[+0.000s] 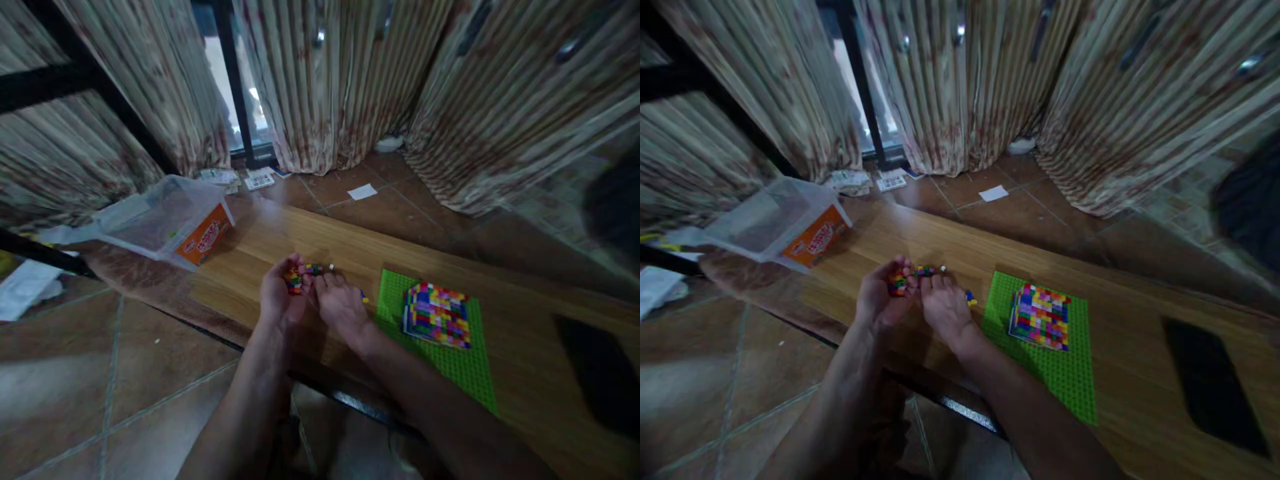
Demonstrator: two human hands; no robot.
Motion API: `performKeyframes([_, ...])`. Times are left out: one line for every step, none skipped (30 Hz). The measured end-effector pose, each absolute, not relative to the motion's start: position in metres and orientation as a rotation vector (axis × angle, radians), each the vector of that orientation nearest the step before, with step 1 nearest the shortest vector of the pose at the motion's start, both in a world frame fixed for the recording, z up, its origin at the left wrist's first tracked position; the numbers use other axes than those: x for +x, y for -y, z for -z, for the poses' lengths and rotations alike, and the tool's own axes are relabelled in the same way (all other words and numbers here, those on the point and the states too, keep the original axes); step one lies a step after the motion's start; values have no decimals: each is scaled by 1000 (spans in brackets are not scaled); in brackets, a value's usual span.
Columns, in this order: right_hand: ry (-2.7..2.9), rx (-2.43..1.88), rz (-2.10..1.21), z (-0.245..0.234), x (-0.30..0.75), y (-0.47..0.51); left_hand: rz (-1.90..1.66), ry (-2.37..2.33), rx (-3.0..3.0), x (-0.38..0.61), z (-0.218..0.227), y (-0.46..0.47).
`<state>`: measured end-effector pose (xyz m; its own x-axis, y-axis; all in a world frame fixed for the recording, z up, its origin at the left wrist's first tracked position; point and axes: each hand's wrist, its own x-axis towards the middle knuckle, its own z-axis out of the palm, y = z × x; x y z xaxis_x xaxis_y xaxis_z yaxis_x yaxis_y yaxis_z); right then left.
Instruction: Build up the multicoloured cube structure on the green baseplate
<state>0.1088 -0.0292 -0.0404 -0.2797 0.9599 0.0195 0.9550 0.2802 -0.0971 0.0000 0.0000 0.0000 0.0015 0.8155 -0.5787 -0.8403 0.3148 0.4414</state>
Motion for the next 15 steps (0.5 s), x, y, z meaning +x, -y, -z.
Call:
performKeyframes([2451, -1846, -107, 40, 109, 29, -1299, -882, -33, 0, 0, 0])
performKeyframes([2447, -1853, -113, 40, 109, 29, -1299, -884, -32, -1, 0, 0])
performKeyframes([2442, -1858, -120, 40, 109, 30, -1299, -886, -31, -1, 0, 0])
performKeyframes([2434, -1862, -126, 40, 110, 30, -1299, -889, -30, -2, 0, 0])
performKeyframes([2425, -1866, -133, 40, 110, 29, -1300, -891, -29, -2, 0, 0])
performKeyframes([2414, -1867, -140, 40, 111, 29, -1301, -893, -28, -2, 0, 1])
performKeyframes([2402, -1865, -146, 40, 111, 29, -1302, -895, -28, -2, 0, 1])
performKeyframes([2385, -1860, -150, 41, 112, 28, -1303, -897, -28, -2, 0, 1])
performKeyframes([2364, -1856, -153, 42, 113, 27, -1305, -898, -28, -1, 1, 1])
performKeyframes([2337, -1852, -156, 43, 114, 26, -1306, -898, -28, -1, 1, 1])
performKeyframes([2306, -1847, -159, 44, 115, 25, -1307, -898, -28, -1, 1, 1])
performKeyframes([2271, -1841, -164, 46, 116, 24, -1307, -896, -27, -1, 2, 1])
performKeyframes([2234, -1832, -171, 47, 118, 23, -1306, -895, -27, 0, 2, 1])
performKeyframes([2197, -1817, -182, 49, 119, 23, -1303, -894, -28, 0, 2, 1])
performKeyframes([2158, -1798, -197, 50, 120, 22, -1300, -894, -30, 1, 2, 1])
